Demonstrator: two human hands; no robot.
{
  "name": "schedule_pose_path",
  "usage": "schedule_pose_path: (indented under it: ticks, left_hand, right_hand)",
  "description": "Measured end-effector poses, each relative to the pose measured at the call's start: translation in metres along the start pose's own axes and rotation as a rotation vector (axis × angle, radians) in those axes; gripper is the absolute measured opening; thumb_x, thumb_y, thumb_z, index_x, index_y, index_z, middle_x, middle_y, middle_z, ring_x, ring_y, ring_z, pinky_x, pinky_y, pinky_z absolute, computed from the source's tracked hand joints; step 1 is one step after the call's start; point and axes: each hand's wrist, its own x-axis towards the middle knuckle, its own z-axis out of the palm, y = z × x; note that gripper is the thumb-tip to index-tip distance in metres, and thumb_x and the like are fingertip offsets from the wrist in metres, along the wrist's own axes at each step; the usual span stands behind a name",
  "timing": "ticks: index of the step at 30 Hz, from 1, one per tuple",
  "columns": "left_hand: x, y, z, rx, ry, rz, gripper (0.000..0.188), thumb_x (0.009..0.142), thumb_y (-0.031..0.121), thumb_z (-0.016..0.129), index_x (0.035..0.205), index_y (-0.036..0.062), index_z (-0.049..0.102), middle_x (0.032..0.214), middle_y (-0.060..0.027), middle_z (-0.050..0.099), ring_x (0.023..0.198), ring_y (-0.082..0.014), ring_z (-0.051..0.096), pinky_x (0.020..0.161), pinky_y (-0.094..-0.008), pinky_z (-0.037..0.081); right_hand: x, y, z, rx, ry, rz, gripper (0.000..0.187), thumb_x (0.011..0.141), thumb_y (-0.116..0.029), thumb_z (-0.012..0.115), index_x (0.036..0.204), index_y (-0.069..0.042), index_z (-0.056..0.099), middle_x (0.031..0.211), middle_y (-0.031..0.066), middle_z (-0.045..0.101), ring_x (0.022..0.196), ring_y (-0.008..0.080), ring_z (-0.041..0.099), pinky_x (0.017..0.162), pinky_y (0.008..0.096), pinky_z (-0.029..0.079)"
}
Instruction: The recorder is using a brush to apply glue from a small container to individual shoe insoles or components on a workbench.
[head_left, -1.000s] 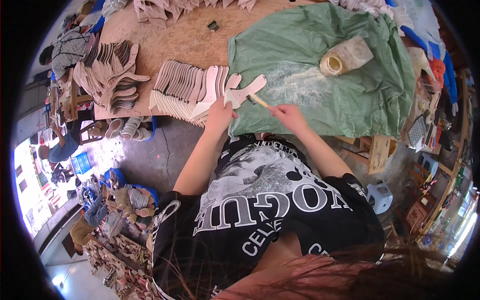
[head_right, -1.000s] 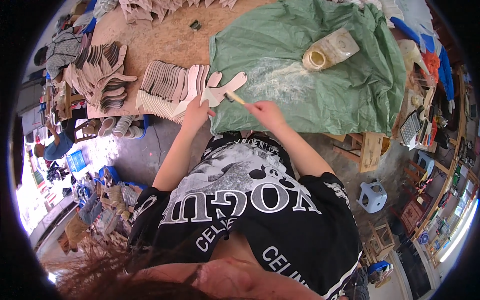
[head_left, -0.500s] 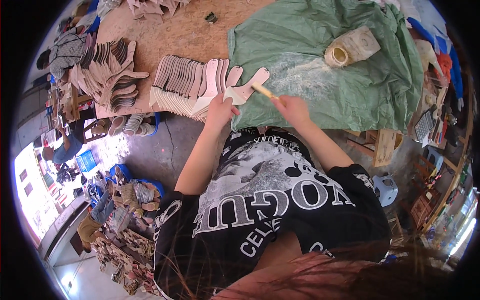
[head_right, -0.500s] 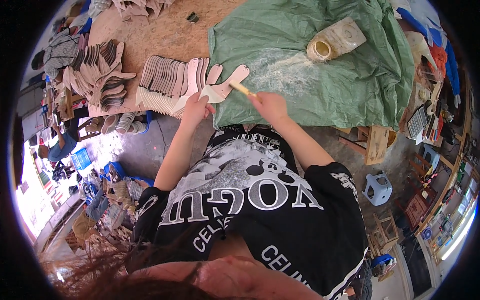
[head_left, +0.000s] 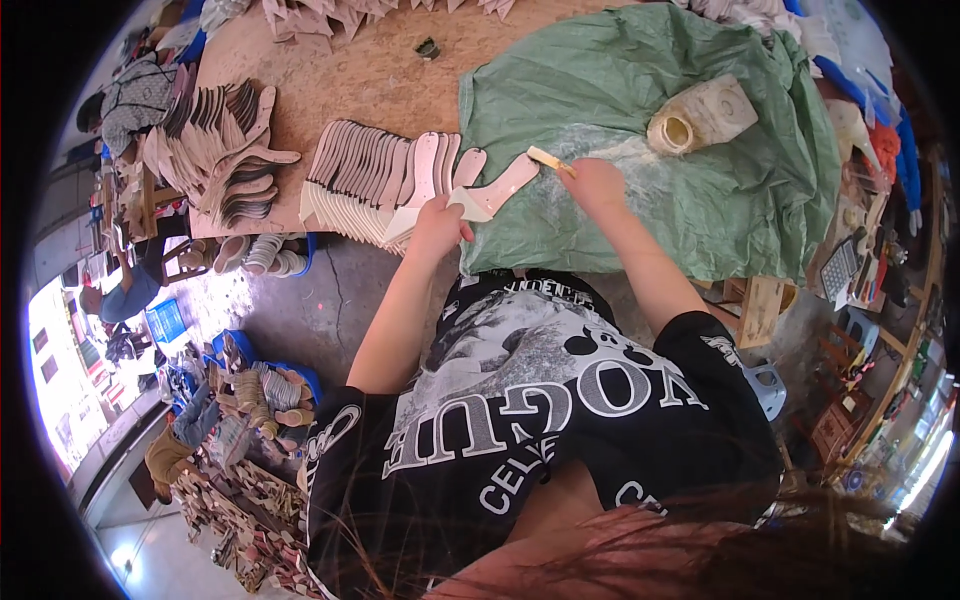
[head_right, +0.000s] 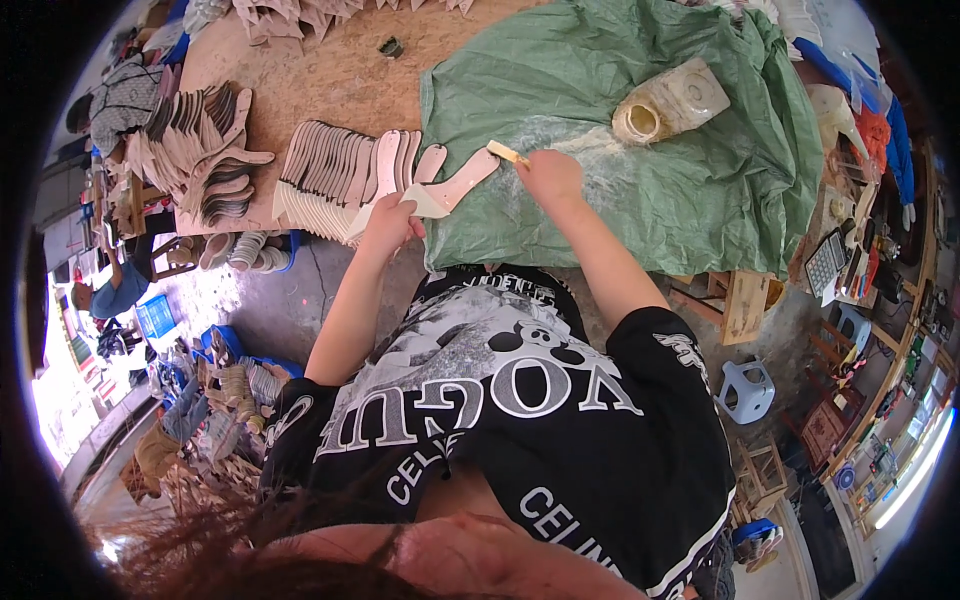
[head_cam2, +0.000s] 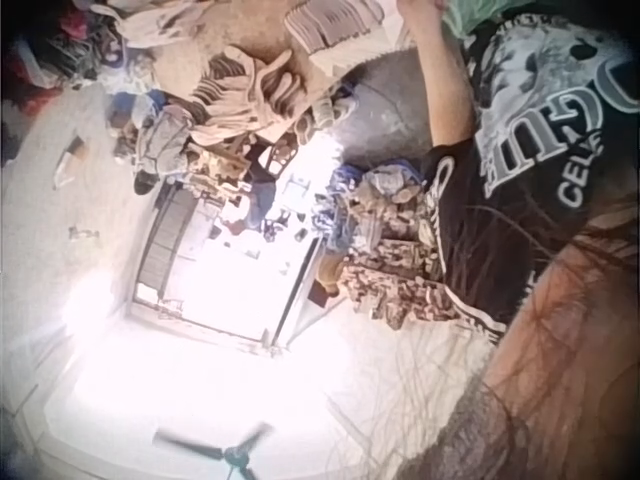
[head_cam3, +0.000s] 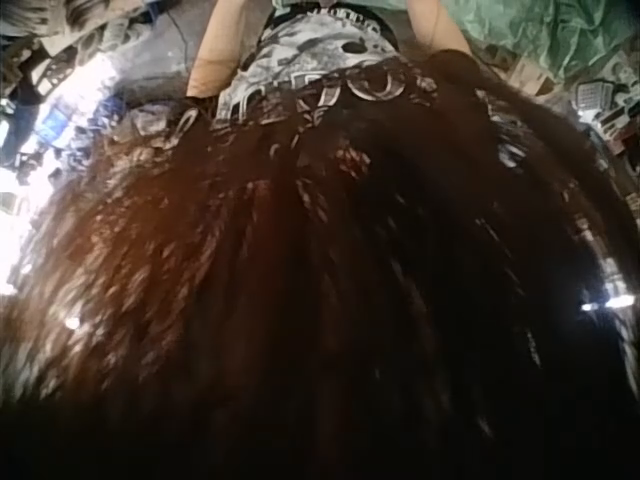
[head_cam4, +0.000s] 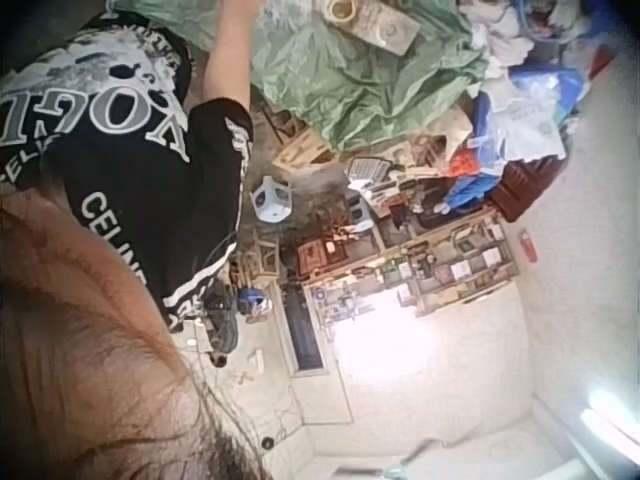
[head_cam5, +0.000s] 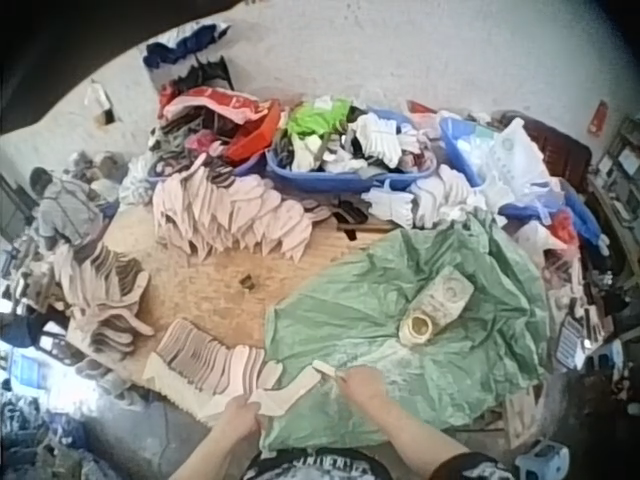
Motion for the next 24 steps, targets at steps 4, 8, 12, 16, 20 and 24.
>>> schedule_pose_path:
  ticks: [4,8,12,16,20,24]
  left_hand:
    - [0.004,-0.004,-0.004,0.02,-0.01,-0.032,0.027,0.083,0.013,0.044,0.096,-0.006,0.058,0.06,-0.0103,0.058,0.048,-0.0158,0.055,0.045,-0.0299,0.039]
    - [-0.002,-0.002,0.004,-0.021,0.001,-0.014,0.026,0.083,0.012,0.043,0.094,-0.0066,0.057,0.06,-0.0115,0.058,0.048,-0.0173,0.056,0.046,-0.0317,0.04]
    - [-0.003,-0.016,0.013,0.1,0.01,0.078,0.027,0.088,0.015,0.045,0.106,-0.002,0.056,0.058,-0.0093,0.058,0.04,-0.0108,0.045,0.039,-0.0239,0.033]
    - [-0.013,-0.015,0.027,0.245,0.064,0.138,0.027,0.09,0.014,0.043,0.109,-0.0022,0.053,0.057,-0.0095,0.058,0.042,-0.0146,0.051,0.042,-0.029,0.039]
    - [-0.018,-0.02,0.039,0.386,0.122,0.24,0.024,0.09,0.012,0.043,0.101,-0.0078,0.051,0.058,-0.0161,0.059,0.046,-0.0261,0.059,0.05,-0.0388,0.048]
    - [-0.02,-0.018,0.036,0.342,0.059,0.154,0.023,0.091,0.012,0.041,0.102,-0.0063,0.051,0.058,-0.0154,0.06,0.046,-0.0253,0.058,0.049,-0.0383,0.047]
  right_hand:
    - [-0.009,-0.009,-0.008,0.158,-0.088,-0.175,0.045,0.083,-0.05,0.057,0.073,-0.007,0.066,0.071,0.0147,0.063,0.07,0.0348,0.061,0.061,0.0455,0.047]
    - [-0.031,-0.031,0.009,0.255,-0.154,-0.227,0.043,0.081,-0.05,0.059,0.074,-0.008,0.066,0.069,0.0149,0.062,0.068,0.0353,0.061,0.06,0.0455,0.047]
    - [-0.04,-0.052,0.039,0.614,-0.245,-0.131,0.04,0.083,-0.048,0.06,0.075,-0.01,0.07,0.059,0.0098,0.059,0.056,0.0245,0.057,0.052,0.0388,0.043]
    - [-0.045,-0.052,0.049,1.269,-0.598,0.101,0.037,0.083,-0.044,0.064,0.077,-0.009,0.071,0.053,0.0047,0.053,0.05,0.013,0.046,0.048,0.0323,0.036]
    - [-0.053,-0.047,0.056,1.194,-0.428,0.007,0.04,0.085,-0.045,0.061,0.073,-0.007,0.069,0.054,0.0088,0.054,0.049,0.0197,0.05,0.049,0.0363,0.038]
    - [-0.05,-0.021,0.029,0.573,-0.011,0.014,0.045,0.087,-0.044,0.058,0.07,-0.003,0.063,0.057,0.0141,0.055,0.051,0.0293,0.051,0.051,0.04,0.039]
